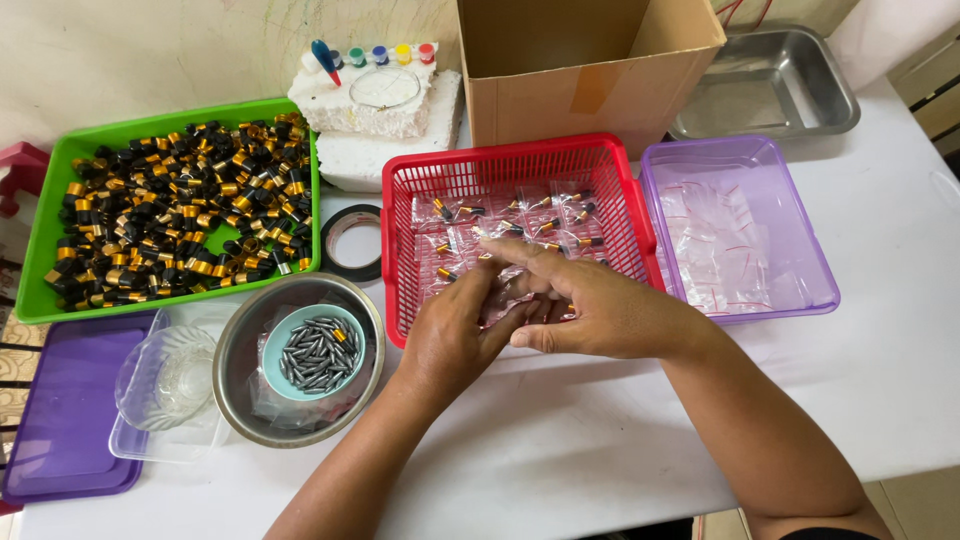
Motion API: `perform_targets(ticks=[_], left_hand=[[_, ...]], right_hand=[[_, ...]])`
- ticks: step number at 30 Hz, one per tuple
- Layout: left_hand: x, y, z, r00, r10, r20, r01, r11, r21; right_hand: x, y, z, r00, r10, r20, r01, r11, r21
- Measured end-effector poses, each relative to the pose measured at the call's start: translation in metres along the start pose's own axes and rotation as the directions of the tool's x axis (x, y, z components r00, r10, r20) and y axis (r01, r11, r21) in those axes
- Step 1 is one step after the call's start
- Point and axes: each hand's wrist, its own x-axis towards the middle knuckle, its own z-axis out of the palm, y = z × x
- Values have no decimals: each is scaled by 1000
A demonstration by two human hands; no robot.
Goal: The person picks up small components from a tray and places each into a plastic bag before putting the bags into a basket.
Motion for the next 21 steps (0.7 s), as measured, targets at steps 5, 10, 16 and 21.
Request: perform_targets(ticks=[5, 10, 16, 21], left_hand=[[-4, -7, 6, 999, 32, -27, -31, 998, 46], [-7, -12, 11, 999, 43, -28, -40, 994, 102], [4, 6, -6, 998, -42, 44, 43, 999, -11], [8, 3, -15, 995, -89, 41, 90, 996, -22]], right_hand=[[1, -1, 2, 1000, 23, 5, -23, 1000, 11], [1, 3, 2, 1000, 0, 7, 0, 1000, 30], [-1, 3, -2, 1000, -19, -12, 21, 995, 102], [-3, 24, -9, 981, -164, -107, 181, 967, 178]])
